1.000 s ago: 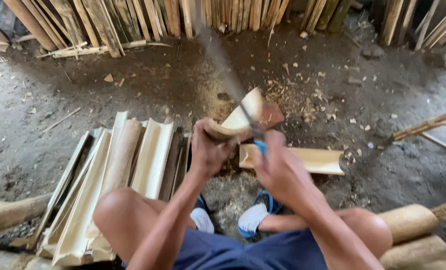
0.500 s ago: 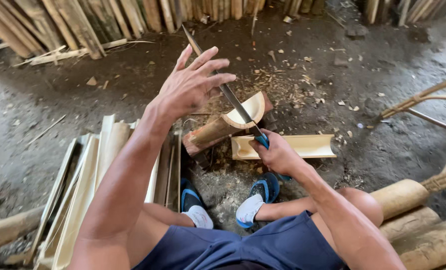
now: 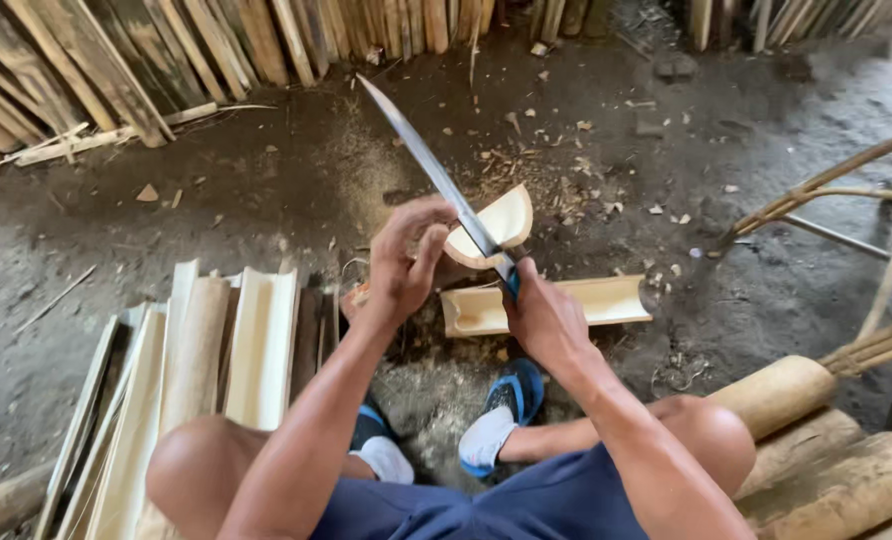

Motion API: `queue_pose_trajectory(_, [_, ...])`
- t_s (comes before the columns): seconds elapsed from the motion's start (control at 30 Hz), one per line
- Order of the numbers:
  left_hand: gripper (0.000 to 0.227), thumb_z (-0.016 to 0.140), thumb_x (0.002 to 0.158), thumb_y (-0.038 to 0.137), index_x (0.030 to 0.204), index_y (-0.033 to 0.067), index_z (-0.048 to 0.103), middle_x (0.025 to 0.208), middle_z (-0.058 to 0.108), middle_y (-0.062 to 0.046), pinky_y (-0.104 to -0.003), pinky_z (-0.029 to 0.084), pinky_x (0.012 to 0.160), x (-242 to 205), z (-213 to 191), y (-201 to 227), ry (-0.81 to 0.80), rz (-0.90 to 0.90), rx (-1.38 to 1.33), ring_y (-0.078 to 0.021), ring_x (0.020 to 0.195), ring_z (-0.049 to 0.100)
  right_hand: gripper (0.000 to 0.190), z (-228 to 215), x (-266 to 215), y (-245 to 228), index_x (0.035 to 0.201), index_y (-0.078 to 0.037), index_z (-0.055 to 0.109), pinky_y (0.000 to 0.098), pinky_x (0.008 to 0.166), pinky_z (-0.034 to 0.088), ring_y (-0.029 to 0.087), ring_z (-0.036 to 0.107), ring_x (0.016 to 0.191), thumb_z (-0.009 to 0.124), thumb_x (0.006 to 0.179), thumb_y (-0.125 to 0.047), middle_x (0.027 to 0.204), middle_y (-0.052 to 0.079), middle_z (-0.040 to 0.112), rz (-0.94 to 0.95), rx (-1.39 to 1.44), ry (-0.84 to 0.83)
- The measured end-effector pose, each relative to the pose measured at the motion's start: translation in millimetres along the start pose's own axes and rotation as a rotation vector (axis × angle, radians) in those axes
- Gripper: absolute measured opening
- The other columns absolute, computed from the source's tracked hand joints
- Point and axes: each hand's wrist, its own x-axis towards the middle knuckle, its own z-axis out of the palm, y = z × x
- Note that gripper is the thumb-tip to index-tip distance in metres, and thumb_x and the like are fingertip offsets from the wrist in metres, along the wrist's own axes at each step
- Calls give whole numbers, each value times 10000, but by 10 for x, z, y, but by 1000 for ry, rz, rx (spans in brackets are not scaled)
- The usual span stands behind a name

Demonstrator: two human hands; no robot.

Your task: The person splits bamboo poles into halves using a machete and a brick as a support. They repeatedly strike the bamboo to separate it and then smooth the edges with the blade.

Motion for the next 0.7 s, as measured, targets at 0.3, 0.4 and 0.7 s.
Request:
queue_pose_trajectory(0.3, [509, 930, 748, 219, 993, 72, 508, 866, 550, -94, -411, 469, 709, -247, 524, 455, -155, -80, 155, -262, 808, 557, 293, 215, -269, 321, 1130, -30, 481, 600, 701, 505, 502, 675, 809, 616, 949, -215, 791, 271, 690, 142, -6, 27])
queue_pose_trajectory(0.4, [522, 960, 719, 253, 918, 83, 509, 820, 540, -96, -407, 454, 670, -417, 478, 446, -309, -158, 226, -265, 764, 544, 263, 335, -358, 666, 1112, -34, 507, 604, 725, 508, 500, 680, 836, 604, 973, -235, 829, 265, 701, 196, -47, -6])
queue_pose_trajectory(0.7, [1336, 993, 663, 449, 1580, 171, 62, 1169, 509, -65, -379, 585, 851, -905, -209, -554, 178, 4, 231, -151, 1008, 554, 427, 909, -357, 1151, 1100, 3, 619, 505, 823, 565, 419, 724, 934, 679, 957, -395, 975, 272, 740, 461, 207, -222])
